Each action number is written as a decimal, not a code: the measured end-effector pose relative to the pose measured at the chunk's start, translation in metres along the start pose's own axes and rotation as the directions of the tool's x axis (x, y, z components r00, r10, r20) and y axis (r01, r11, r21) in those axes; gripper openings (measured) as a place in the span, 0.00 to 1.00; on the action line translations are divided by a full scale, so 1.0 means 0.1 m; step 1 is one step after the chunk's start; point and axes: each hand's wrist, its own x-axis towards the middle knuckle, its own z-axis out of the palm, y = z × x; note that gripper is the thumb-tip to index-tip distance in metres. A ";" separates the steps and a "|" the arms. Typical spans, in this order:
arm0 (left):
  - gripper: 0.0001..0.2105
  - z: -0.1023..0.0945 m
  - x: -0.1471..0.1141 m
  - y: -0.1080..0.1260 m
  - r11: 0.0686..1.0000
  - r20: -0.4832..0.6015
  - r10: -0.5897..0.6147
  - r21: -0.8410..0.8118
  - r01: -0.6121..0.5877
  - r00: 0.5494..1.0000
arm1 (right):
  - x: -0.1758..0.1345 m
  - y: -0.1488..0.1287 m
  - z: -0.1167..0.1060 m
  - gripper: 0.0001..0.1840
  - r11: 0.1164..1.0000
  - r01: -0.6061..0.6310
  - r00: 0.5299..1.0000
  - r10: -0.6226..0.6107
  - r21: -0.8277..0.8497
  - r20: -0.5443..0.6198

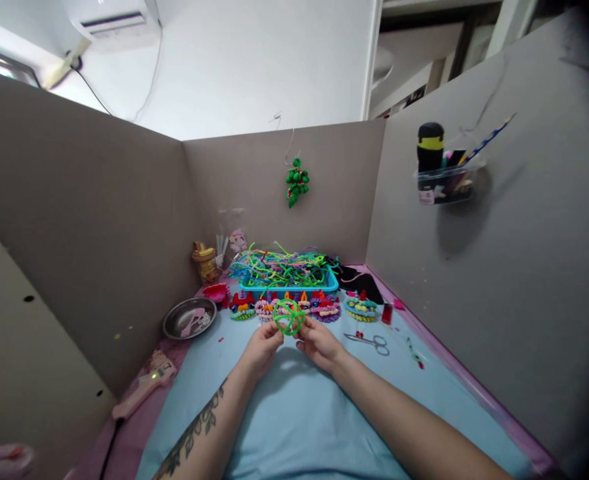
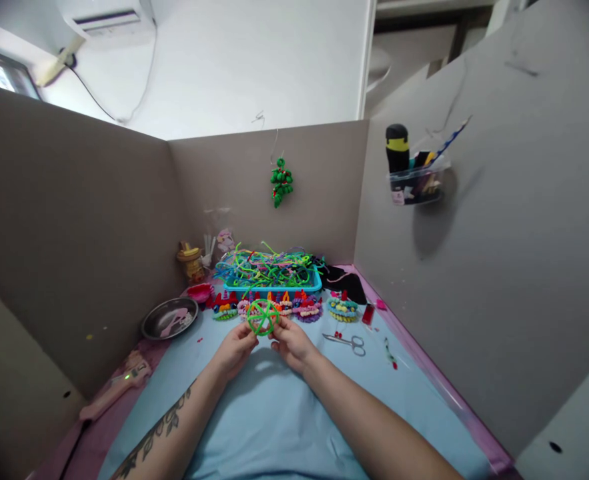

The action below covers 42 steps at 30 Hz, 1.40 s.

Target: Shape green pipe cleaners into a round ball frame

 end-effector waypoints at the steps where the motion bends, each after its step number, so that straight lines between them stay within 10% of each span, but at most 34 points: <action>1: 0.13 0.00 0.00 0.02 1.000 0.012 -0.016 -0.012 0.016 1.000 | 0.00 -0.01 -0.01 0.15 1.000 0.009 1.000 -0.010 -0.018 -0.012; 42: 0.05 0.00 0.03 -0.02 0.968 -0.022 -0.026 -0.249 0.020 0.999 | 0.01 0.04 -0.09 0.12 0.998 -0.026 0.999 0.027 -0.057 0.019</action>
